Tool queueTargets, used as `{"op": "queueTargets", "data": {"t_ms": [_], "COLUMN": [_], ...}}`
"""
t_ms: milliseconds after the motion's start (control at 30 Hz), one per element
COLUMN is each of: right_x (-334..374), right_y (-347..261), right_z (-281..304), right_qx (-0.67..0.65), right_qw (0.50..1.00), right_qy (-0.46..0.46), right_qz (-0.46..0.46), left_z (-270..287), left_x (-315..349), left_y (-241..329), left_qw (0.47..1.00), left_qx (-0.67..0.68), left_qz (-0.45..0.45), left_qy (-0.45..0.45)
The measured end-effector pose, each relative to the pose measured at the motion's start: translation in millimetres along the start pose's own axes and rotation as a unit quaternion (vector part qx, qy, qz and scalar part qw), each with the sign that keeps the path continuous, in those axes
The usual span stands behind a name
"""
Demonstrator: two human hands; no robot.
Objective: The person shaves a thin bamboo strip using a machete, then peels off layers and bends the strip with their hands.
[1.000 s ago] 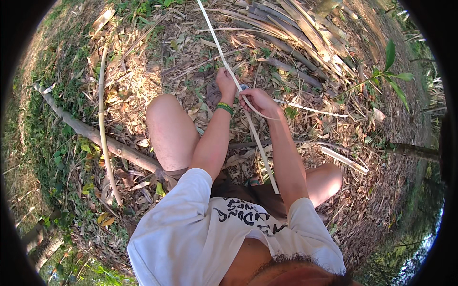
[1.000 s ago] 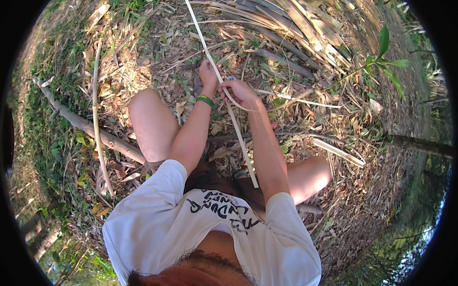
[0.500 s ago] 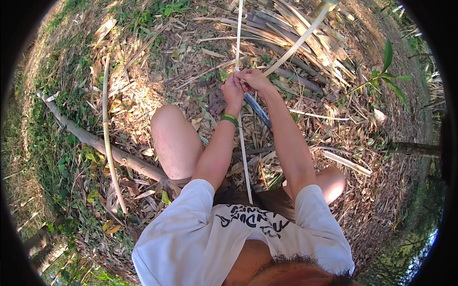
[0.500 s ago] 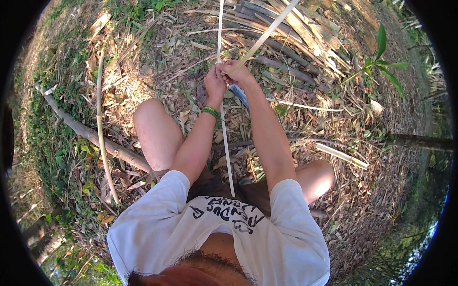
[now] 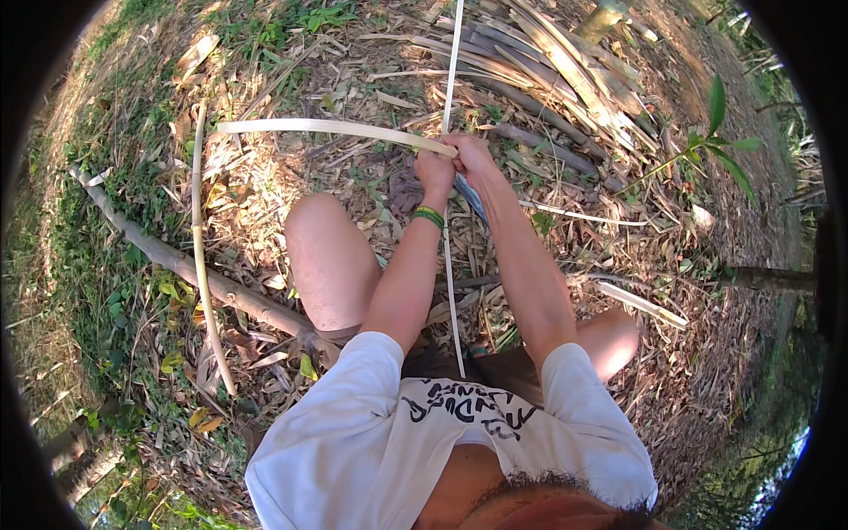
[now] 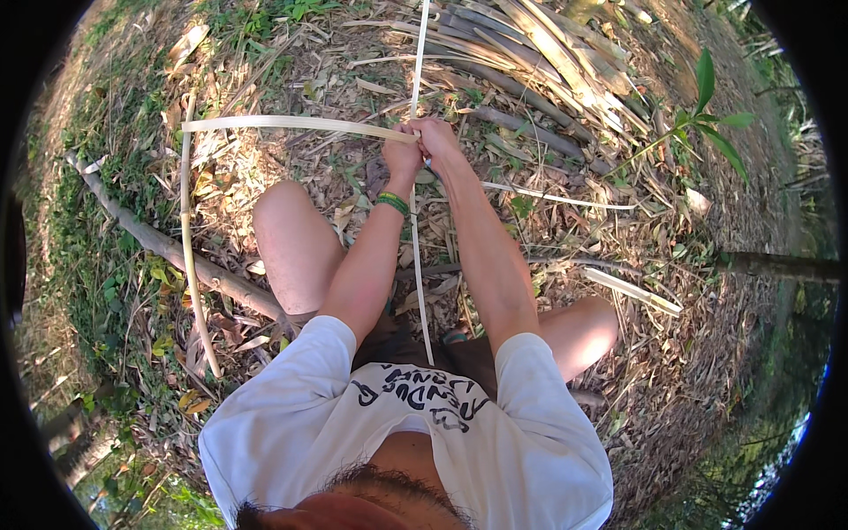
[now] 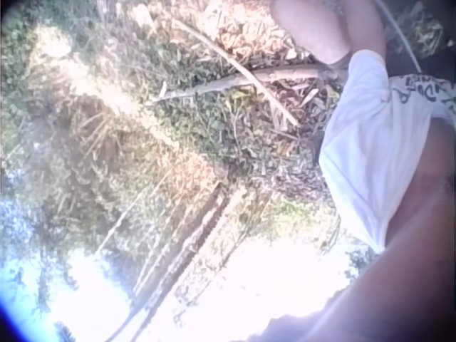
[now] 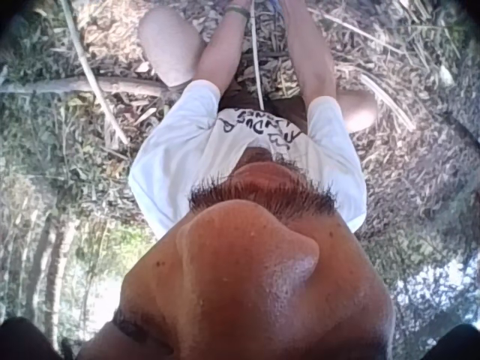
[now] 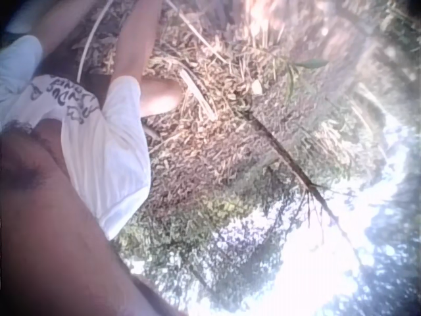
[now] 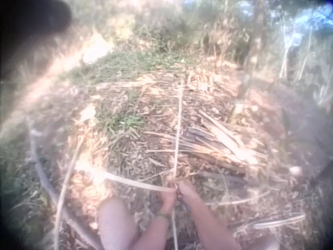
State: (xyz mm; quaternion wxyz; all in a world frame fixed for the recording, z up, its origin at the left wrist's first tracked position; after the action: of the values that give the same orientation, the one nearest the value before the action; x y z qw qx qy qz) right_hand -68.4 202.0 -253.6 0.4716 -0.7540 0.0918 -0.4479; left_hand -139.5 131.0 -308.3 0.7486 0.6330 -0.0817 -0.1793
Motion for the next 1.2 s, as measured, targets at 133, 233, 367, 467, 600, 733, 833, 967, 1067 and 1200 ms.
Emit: {"op": "queueTargets", "data": {"t_ms": [133,233,367,467,600,733,833,967,1067,1200], "right_x": [-9.6,-8.8,-0.1,5.5,8.4,2.1,0.6,2.2,8.8,15.6], "right_y": [21.4,28.5,25.6,17.1,4.9,10.7,23.6,39.7,41.3,32.6], "right_z": [14.6,16.7,11.9,8.4,7.0,3.4,11.6,22.3,27.2,20.4], "right_qx": [-0.061,-0.114,-0.139,-0.089,-0.089,-0.100,-0.131,-0.169,-0.207,-0.190], "right_qw": [0.998,0.993,0.982,0.988,0.990,0.992,0.991,0.986,0.977,0.975], "right_qy": [0.005,-0.016,-0.123,-0.119,-0.110,-0.082,-0.030,0.001,-0.056,-0.113], "right_qz": [-0.002,-0.018,-0.032,-0.045,-0.003,0.001,0.001,0.009,0.008,-0.012], "left_z": [-5.1,-6.4,1.9,6.8,-0.2,-10.8,-13.8,-9.3,-8.6,-3.7], "left_x": [10.0,16.5,11.3,0.8,-0.4,-7.3,-2.3,11.8,19.3,11.8], "left_y": [-2.3,9.1,28.4,45.2,37.3,0.0,-9.7,0.0,17.2,48.8], "left_qw": [0.996,0.983,0.976,0.977,0.984,0.991,0.997,0.992,0.987,0.969], "left_qx": [-0.054,0.126,0.161,0.157,0.143,0.097,0.000,-0.096,0.072,0.121], "left_qz": [0.058,0.075,0.040,-0.042,0.010,0.039,0.020,-0.037,0.027,-0.026], "left_qy": [-0.052,-0.107,-0.138,-0.139,-0.109,-0.078,-0.071,-0.076,-0.141,-0.212]}}
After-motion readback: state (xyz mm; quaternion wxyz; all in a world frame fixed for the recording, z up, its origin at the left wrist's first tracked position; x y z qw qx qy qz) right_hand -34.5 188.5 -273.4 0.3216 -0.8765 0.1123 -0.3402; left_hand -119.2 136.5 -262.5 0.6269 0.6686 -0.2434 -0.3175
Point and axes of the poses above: each hand's wrist, its own x-axis away from the middle knuckle, its own z-axis out of the back of the hand, y = z × x, the point moved 6 cm from there along -x, towards the middle knuckle, and after that the axes turned 7 degrees about -z, right-handed, at the moved point
